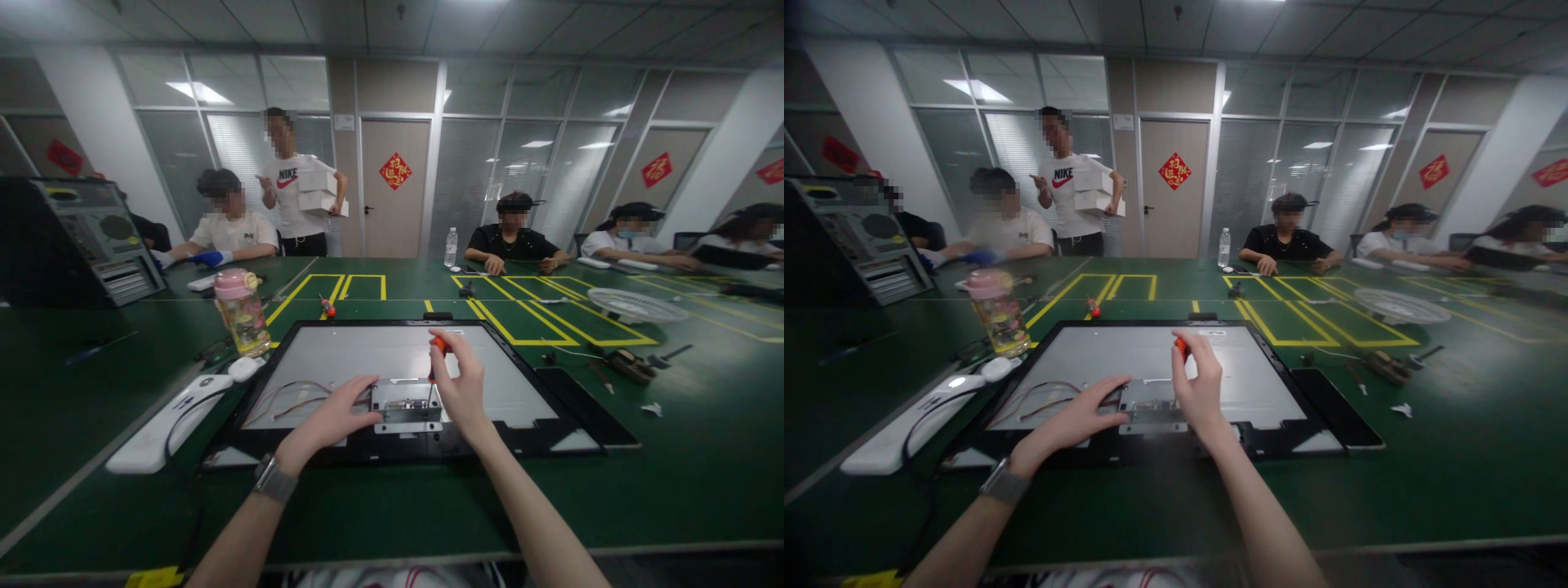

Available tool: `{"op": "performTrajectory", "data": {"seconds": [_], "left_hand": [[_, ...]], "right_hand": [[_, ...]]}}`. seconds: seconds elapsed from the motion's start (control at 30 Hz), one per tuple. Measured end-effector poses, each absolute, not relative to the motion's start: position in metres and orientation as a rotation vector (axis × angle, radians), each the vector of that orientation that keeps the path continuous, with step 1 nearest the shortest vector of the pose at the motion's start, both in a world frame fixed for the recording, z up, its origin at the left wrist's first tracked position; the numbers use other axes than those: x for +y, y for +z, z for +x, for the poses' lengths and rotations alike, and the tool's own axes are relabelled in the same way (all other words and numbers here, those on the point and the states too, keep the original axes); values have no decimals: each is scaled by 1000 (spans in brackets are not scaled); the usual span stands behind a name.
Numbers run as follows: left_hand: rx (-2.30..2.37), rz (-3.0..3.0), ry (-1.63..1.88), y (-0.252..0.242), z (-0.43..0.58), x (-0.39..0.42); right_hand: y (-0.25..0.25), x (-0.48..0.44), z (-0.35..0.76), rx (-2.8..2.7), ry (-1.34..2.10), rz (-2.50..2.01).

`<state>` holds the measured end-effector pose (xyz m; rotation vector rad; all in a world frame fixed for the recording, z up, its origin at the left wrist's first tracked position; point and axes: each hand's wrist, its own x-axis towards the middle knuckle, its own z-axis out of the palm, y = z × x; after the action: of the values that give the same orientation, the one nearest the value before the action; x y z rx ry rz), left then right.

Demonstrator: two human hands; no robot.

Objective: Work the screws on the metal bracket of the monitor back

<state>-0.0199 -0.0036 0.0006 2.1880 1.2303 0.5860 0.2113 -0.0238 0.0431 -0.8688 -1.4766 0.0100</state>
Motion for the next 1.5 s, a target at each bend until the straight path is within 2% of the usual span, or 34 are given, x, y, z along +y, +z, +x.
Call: {"op": "performTrajectory", "data": {"seconds": [0.13, 0.33, 0.57, 0.77, 1.0, 1.23, 1.5], "left_hand": [[1244, 2185, 575, 3, -18, -4], [1242, 2189, 561, 3, -19, -4], [1251, 2178, 564, 5, -18, -6], [1243, 2184, 581, 5, -18, -5], [1243, 2180, 582, 3, -19, -4], [1245, 2176, 597, 4, -17, -5], [1260, 2192, 579, 2, -19, -4]], "right_hand": [[45, -23, 212, -1448, -37, -872], [40, -22, 213, -1457, 188, -816], [44, -22, 212, -1423, -14, -851], [41, -22, 214, -1441, 133, -810], [43, -20, 213, -1413, 23, -828], [42, -20, 213, -1379, 66, -798], [41, -24, 210, -1362, 370, -710]]}}
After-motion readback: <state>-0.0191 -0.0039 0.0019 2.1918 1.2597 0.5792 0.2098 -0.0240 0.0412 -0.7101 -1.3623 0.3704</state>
